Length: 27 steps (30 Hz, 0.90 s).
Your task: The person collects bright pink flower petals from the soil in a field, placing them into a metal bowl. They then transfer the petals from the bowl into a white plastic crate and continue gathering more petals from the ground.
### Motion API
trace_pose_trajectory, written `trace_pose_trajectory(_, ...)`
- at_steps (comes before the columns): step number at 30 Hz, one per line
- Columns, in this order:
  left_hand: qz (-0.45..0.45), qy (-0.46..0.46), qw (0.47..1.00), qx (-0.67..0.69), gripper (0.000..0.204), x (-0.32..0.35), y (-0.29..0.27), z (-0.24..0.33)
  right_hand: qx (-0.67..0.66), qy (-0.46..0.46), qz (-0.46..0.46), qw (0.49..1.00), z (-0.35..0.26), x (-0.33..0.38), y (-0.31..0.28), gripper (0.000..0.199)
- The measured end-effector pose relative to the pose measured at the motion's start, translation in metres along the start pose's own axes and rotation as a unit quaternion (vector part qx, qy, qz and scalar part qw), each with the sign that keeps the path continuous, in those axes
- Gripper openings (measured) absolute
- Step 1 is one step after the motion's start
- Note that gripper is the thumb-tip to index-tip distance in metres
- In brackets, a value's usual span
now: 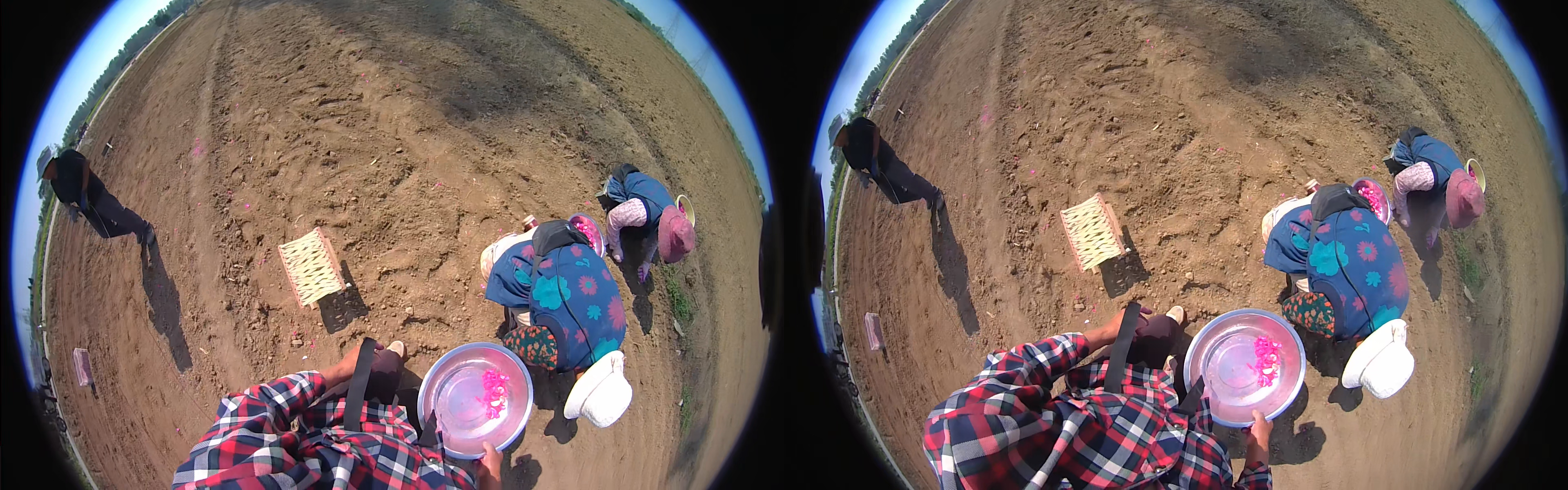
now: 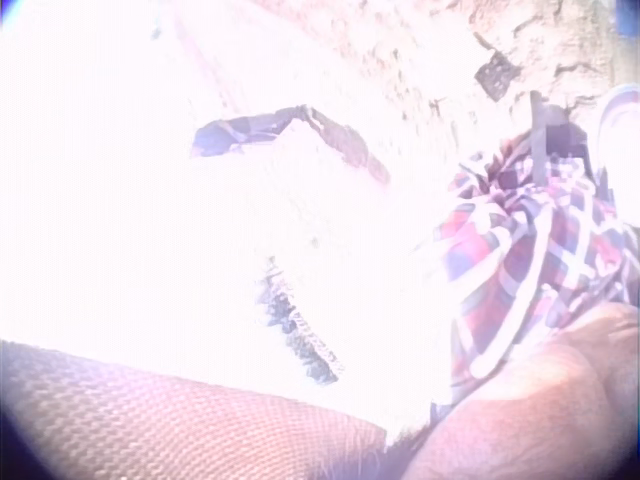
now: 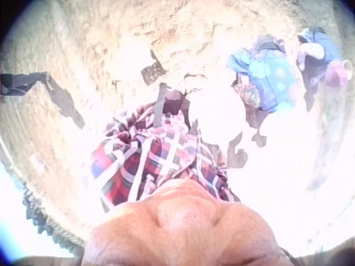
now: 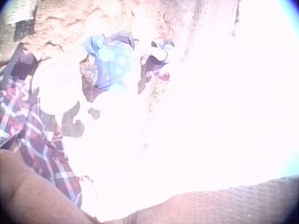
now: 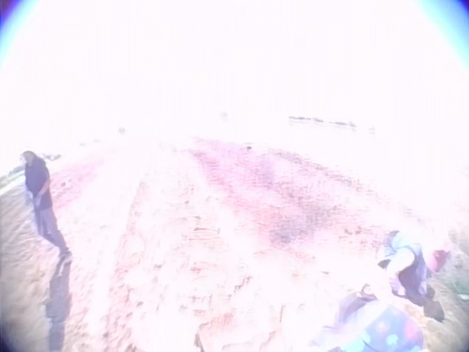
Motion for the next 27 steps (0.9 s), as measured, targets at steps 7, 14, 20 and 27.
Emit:
trace_pose_trajectory(7,0.010,-0.044,0.966,-0.253,0.041,-0.043,-0.069,-0.036,-0.012,0.148,0.115,0.982,0.060,0.029,-0.054,0.017)
trace_pose_trajectory(14,-0.082,-0.070,0.876,-0.471,0.043,-0.116,-0.160,-0.067,-0.088,0.222,0.184,0.954,0.113,0.057,-0.017,0.012)
trace_pose_trajectory(20,-0.128,-0.100,0.796,-0.584,0.042,-0.184,-0.227,-0.121,-0.157,0.245,0.123,0.949,0.125,0.064,0.062,0.023)
trace_pose_trajectory(27,-0.152,-0.084,0.695,-0.698,0.050,-0.261,-0.267,-0.208,-0.225,0.241,0.033,0.944,0.117,0.045,0.144,0.036)
Point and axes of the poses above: each hand's wrist, its own x-axis away from the middle knuckle, its own y-axis out of the palm, z = x × y, the point moved 4 cm from there along -x, towards the middle knuckle, and after that the axes turned 10 degrees about y, right-handed, at the moved point
